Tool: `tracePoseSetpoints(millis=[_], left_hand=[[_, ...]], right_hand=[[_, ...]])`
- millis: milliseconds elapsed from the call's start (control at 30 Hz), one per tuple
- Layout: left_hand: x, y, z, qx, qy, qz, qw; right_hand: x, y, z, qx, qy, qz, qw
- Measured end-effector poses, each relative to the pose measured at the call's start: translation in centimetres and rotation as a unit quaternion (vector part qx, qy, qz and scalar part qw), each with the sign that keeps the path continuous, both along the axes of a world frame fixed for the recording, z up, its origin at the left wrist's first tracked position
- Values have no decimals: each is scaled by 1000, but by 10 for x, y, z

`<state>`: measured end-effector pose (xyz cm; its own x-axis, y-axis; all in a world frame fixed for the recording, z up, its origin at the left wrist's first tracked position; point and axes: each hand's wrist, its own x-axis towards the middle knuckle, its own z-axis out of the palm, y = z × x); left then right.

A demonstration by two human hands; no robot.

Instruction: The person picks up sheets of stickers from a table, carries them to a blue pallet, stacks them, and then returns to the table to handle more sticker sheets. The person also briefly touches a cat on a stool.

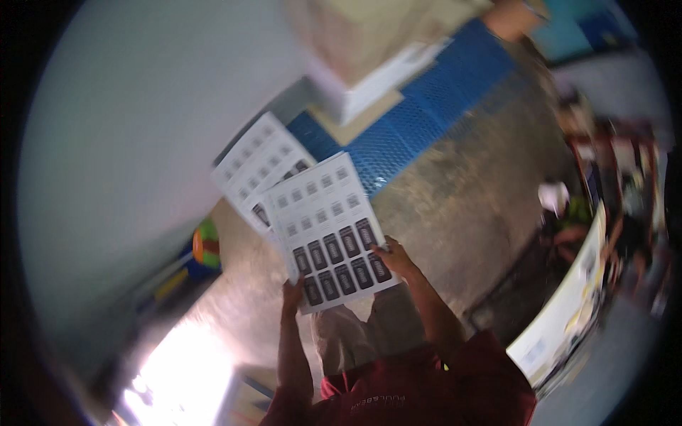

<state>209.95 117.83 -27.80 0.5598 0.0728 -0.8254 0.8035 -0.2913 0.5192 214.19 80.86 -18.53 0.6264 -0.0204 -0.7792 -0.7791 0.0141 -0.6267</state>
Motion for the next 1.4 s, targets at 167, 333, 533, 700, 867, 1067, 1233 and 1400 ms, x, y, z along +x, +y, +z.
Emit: tracePoseSetpoints(millis=[167, 333, 533, 700, 867, 1067, 1233, 1400], left_hand=[[59, -39, 137, -41, -36, -168, 984], [89, -57, 152, 162, -80, -537, 824], [8, -185, 243, -39, -71, -486, 870], [-62, -289, 305, -265, -266, -528, 762], [-108, -360, 371, -322, -152, -651, 670], [-295, -523, 376, -384, 50, -664, 640], [-446, -561, 361, -344, -79, -768, 534], [-537, -604, 340, -359, -102, -794, 480]], right_hand=[[-93, 6, 18, -65, -35, -60, 995], [-186, 21, 80, -157, 28, -165, 973], [-339, 10, 139, -178, 77, -355, 914], [-438, -25, 289, -263, -115, -502, 816], [-533, 10, 364, -223, -245, -606, 723], [-665, -20, 353, -161, -240, -751, 594], [-752, -7, 299, -282, -70, -829, 479], [-825, -19, 292, -318, -47, -844, 430]])
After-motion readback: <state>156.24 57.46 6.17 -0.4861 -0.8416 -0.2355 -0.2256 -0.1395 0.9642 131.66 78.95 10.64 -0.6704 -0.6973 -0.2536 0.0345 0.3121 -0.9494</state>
